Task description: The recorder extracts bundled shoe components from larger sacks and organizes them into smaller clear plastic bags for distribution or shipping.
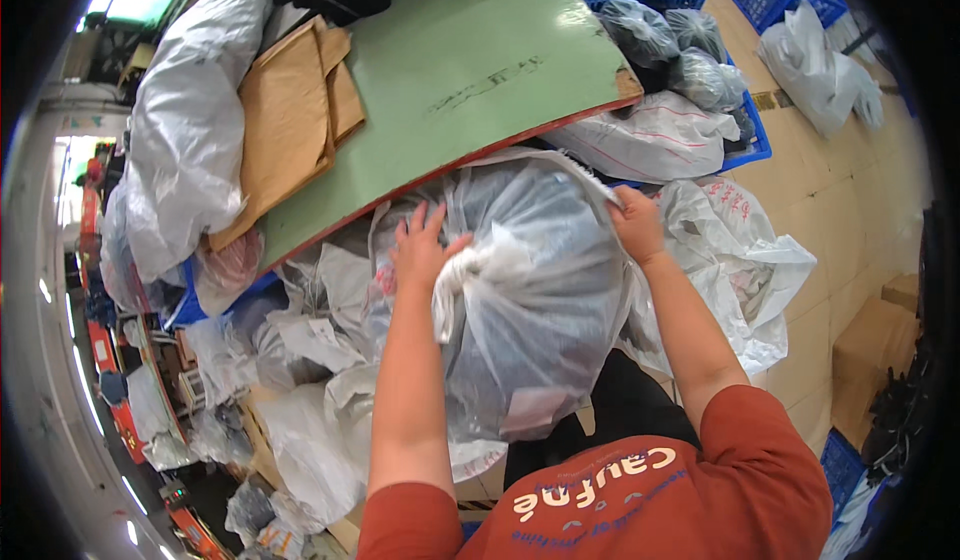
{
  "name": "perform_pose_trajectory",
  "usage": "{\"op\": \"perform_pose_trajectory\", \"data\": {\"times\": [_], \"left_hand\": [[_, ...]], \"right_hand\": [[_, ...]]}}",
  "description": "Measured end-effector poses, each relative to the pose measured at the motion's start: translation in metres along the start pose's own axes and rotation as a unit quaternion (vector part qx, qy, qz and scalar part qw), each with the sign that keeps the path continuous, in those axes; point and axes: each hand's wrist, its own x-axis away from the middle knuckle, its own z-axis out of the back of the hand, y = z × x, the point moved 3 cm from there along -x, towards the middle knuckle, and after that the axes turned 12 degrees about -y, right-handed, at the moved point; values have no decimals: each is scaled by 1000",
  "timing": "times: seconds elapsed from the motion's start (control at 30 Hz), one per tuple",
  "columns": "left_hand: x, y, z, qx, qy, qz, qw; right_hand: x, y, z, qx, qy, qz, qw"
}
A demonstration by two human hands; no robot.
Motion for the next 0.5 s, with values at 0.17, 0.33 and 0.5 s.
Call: {"op": "perform_pose_trajectory", "data": {"times": [0.17, 0.33, 0.5], "left_hand": [[5, -45, 23, 186, 101, -68, 975], [160, -74, 39, 248, 246, -24, 937], [227, -72, -111, 584, 41, 129, 800]], "right_hand": [[58, 11, 3, 133, -43, -119, 983], [130, 32, 3, 12, -95, -297, 950], [124, 21, -27, 12, -29, -266, 963]]}}
